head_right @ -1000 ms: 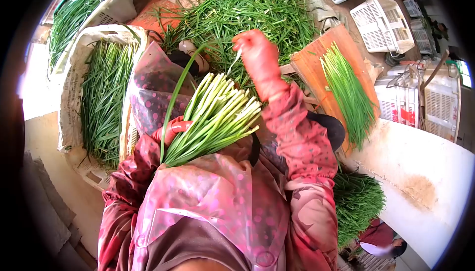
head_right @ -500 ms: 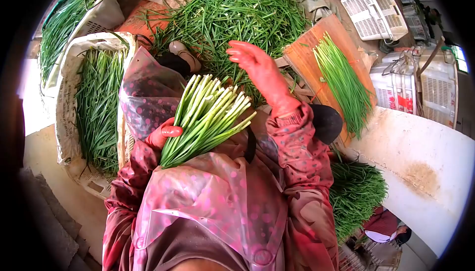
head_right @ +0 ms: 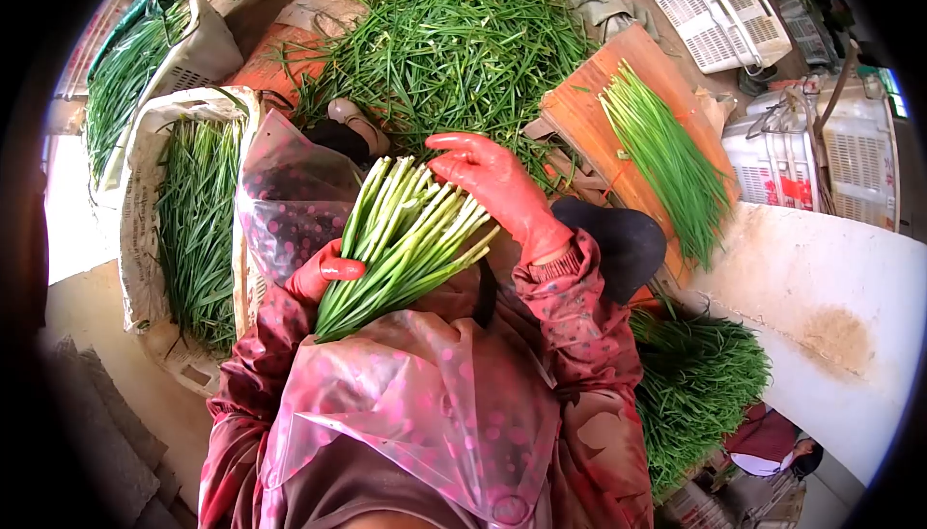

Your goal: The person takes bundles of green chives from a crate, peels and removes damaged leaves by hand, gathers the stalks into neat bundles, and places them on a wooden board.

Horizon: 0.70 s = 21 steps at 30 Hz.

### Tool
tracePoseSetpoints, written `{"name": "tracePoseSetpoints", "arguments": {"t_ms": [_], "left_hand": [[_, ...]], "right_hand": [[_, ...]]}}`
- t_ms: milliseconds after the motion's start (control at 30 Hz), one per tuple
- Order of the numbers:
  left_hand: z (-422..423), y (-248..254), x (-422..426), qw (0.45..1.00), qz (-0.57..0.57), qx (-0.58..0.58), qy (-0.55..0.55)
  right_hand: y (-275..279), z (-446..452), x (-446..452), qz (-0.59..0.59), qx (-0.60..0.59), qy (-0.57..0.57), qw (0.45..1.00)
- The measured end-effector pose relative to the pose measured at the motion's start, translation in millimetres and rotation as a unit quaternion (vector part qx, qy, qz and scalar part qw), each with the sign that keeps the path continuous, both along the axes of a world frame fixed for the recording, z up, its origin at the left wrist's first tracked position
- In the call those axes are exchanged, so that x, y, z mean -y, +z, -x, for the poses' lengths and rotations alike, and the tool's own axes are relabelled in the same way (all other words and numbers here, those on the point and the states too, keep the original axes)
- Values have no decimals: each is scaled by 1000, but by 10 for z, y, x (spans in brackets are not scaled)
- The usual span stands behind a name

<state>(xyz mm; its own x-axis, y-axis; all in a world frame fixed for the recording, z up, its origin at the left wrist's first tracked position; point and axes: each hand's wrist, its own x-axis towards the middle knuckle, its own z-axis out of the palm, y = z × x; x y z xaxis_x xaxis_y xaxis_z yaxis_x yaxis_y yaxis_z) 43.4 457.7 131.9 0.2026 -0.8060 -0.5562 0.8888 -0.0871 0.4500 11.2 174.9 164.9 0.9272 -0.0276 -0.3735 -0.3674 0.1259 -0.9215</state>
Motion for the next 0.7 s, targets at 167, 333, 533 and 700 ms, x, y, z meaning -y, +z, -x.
{"name": "tracePoseSetpoints", "arguments": {"t_ms": [167, 333, 533, 700], "left_hand": [[43, 22, 11, 1000, -17, -17, 0], [58, -59, -65, 999, -3, -24, 35], [-26, -96, -327, 988, 34, -37, 147], [-47, -59, -358, 976, 37, -26, 212]], "right_hand": [[-109, -56, -70, 156, -15, 2, 988], [-339, -251, 382, 64, 65, -245, 965], [-649, 218, 1453, 15, 68, -583, 810], [-671, 584, 562, 41, -108, -184, 976]]}}
